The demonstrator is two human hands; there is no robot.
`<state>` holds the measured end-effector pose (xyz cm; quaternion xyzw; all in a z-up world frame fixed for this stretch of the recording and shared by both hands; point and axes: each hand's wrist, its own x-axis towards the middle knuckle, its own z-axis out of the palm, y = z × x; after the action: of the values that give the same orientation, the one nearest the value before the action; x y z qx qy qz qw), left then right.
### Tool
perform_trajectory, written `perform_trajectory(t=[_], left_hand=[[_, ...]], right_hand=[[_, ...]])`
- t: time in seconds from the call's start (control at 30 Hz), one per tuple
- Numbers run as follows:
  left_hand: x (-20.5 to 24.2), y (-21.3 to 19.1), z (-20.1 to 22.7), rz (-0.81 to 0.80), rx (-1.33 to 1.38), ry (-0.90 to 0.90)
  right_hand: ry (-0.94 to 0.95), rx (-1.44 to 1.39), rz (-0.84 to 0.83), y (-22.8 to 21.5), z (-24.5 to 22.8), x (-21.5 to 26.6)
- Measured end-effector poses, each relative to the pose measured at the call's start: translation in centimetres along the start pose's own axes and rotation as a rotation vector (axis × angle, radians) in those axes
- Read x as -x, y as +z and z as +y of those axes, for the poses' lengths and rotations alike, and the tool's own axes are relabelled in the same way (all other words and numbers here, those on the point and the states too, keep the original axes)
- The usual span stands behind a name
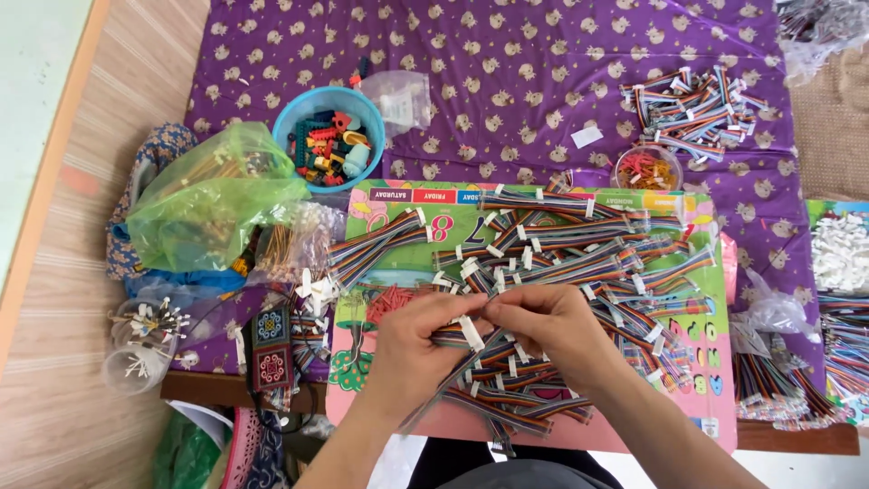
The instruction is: Sorting and organizing multi-colored wire harnesses onto a template board.
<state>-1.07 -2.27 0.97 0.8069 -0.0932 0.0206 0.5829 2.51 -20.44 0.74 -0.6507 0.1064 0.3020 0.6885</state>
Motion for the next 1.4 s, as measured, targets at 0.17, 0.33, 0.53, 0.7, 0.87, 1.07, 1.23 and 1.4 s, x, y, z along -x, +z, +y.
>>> perform_trajectory(t=[0.17,0.33,0.53,0.7,0.87,1.07,1.23,1.4], left_hand=[[-0.1,0.0,-1.7,-0.010,-0.079,0.084],[0.0,-0.5,-2.3,-0.022,-0.076,0.101],[-0.3,-1.5,-1.4,-0.081,-0.284,0.229],[-0.6,-1.6,-0.5,-0.067,-0.384,0.283],[-0.5,-1.3,-0.9,-0.038,-0.422,0.286],[-0.3,-1.1,-0.3,-0.042,-0.457,0.295],[0.3,-1.0,-0.9,-0.091,-0.463,0.273],[1.0,-0.1,-1.7,-0.048,-0.578,0.230]], right_hand=[[-0.026,-0.014,0.004,0.3,-0.4,0.1],[-0.065,-0.038,-0.018,0.5,-0.3,0.5],[-0.164,-0.050,-0.089,-0.2,1.7,0.1],[-0.111,-0.066,-0.048,-0.2,1.6,0.1],[-0.081,-0.120,-0.054,-0.1,1.1,0.4],[-0.002,-0.263,-0.003,0.0,2.2,0.0],[0.018,-0.263,0.014,0.2,2.5,-0.1],[0.006,-0.283,0.046,0.8,1.7,0.2]])
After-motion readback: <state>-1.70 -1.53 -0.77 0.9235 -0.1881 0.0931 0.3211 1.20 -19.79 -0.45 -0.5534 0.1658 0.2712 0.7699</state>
